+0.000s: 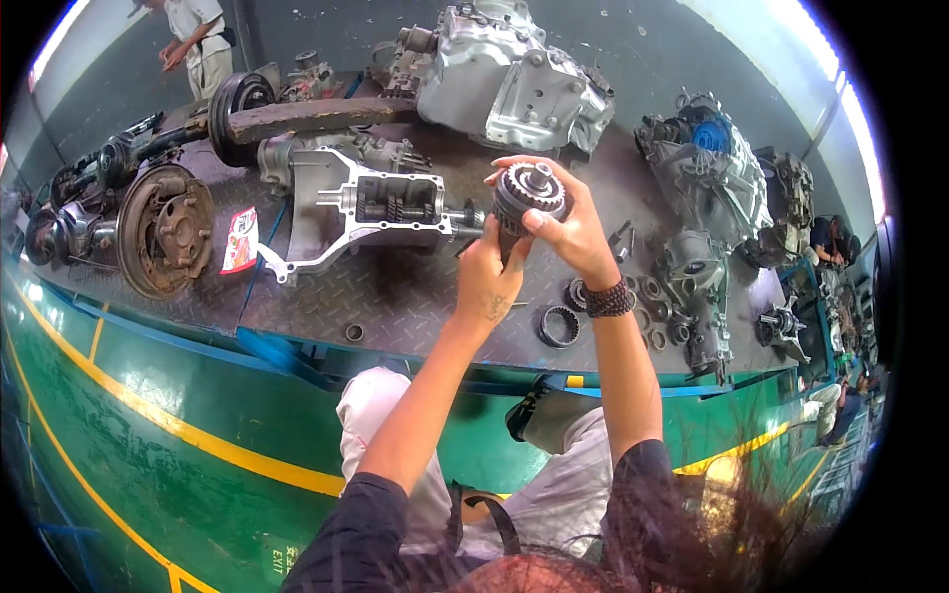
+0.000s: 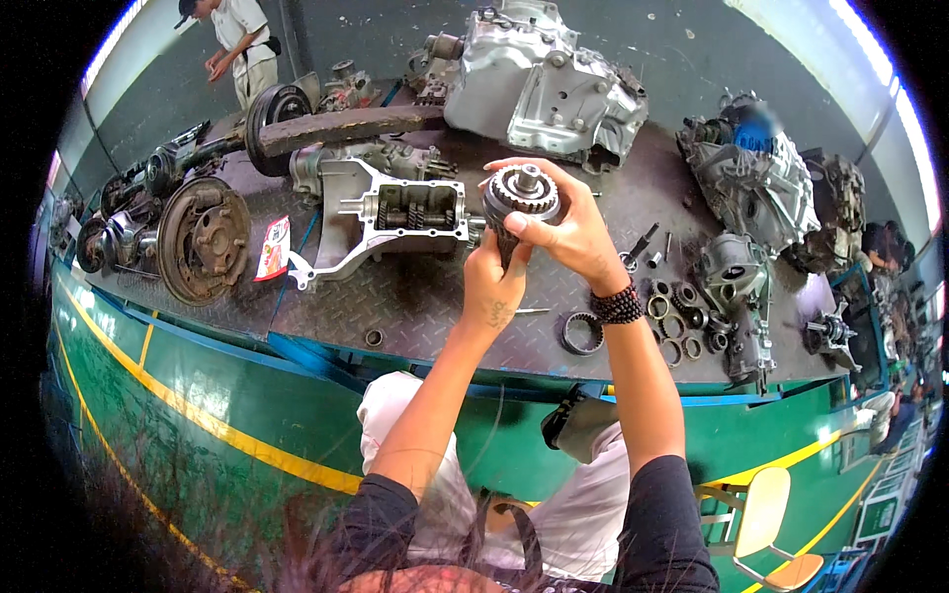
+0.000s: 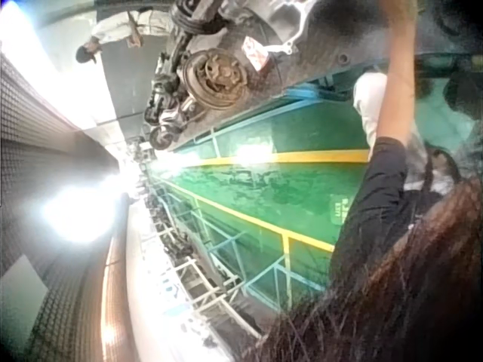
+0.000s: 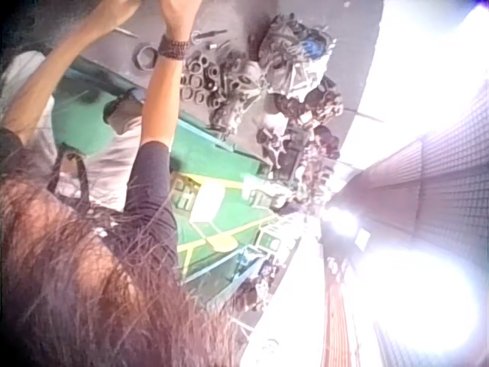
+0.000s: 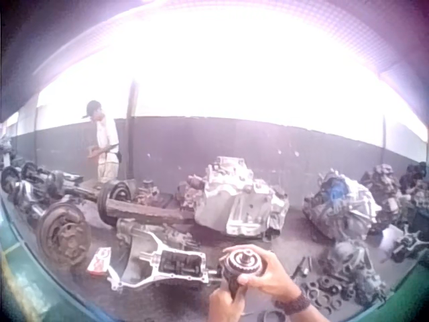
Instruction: The person assembles a transmission shaft by fitting gears and rings onto the shaft by hand, sets the assembled shaft on the table, and rubs their hands together.
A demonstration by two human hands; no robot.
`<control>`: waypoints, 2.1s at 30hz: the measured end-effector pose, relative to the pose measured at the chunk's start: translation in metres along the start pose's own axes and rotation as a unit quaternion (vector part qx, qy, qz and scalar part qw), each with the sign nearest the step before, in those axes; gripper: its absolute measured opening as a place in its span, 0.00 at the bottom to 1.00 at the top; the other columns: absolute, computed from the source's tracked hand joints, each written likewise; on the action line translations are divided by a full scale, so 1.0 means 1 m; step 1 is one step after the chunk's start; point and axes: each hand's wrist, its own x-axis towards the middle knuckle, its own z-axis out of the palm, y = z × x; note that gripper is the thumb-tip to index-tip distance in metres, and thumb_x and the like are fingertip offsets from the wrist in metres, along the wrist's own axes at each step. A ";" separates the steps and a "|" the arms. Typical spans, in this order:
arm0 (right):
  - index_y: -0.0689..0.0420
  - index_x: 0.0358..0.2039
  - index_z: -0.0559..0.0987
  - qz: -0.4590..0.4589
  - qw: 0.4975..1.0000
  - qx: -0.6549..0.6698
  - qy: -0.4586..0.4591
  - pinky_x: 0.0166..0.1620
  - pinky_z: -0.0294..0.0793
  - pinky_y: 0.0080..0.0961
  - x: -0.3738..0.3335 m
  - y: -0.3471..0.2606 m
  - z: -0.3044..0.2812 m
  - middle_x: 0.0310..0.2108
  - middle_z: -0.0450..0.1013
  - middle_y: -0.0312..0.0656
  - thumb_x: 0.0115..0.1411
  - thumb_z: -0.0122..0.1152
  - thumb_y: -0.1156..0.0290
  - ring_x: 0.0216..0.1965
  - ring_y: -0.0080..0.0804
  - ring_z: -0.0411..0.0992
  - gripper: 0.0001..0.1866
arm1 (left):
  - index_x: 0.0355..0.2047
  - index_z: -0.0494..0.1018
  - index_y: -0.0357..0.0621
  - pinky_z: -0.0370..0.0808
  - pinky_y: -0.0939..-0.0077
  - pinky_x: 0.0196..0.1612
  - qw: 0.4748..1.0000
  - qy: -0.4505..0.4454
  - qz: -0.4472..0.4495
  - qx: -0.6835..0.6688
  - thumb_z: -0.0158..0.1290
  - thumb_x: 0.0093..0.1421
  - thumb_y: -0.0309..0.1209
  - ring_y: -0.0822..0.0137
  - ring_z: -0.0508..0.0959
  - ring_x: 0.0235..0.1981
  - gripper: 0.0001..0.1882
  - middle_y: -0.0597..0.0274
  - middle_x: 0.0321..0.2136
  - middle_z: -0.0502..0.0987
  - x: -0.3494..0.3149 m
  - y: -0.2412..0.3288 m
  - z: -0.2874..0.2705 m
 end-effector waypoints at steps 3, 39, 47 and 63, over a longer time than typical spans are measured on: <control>0.62 0.53 0.77 0.011 1.000 0.004 -0.014 0.53 0.74 0.21 0.000 -0.001 -0.006 0.45 0.77 0.36 0.52 0.75 0.61 0.46 0.21 0.75 0.30 | 0.46 0.69 0.34 0.74 0.54 0.33 1.000 -0.017 -0.003 -0.002 0.56 0.65 0.38 0.38 0.80 0.33 0.19 0.40 0.29 0.79 0.001 0.001 0.000; 0.57 0.61 0.71 -0.031 0.994 -0.088 -0.050 0.57 0.69 0.24 -0.001 -0.013 0.005 0.51 0.74 0.36 0.54 0.74 0.66 0.51 0.21 0.70 0.35 | 0.49 0.70 0.35 0.74 0.69 0.32 0.999 -0.003 -0.015 -0.039 0.57 0.67 0.43 0.64 0.78 0.24 0.22 0.53 0.24 0.79 -0.002 -0.004 -0.009; 0.52 0.73 0.54 -0.079 0.992 -0.081 -0.061 0.65 0.63 0.34 -0.003 -0.001 -0.013 0.60 0.69 0.44 0.53 0.76 0.55 0.60 0.35 0.67 0.53 | 0.49 0.73 0.36 0.74 0.71 0.36 0.997 -0.003 -0.033 -0.072 0.57 0.67 0.43 0.72 0.77 0.30 0.21 0.59 0.29 0.81 -0.003 -0.020 -0.006; 0.62 0.50 0.75 0.137 0.820 -0.405 0.380 0.47 0.74 0.33 -0.121 0.149 -0.157 0.43 0.79 0.54 0.66 0.61 0.59 0.45 0.40 0.79 0.21 | 0.36 0.73 0.39 0.58 0.84 0.22 0.981 0.005 -0.045 -0.190 0.57 0.67 0.37 0.82 0.63 0.20 0.13 0.74 0.21 0.68 -0.001 -0.015 -0.002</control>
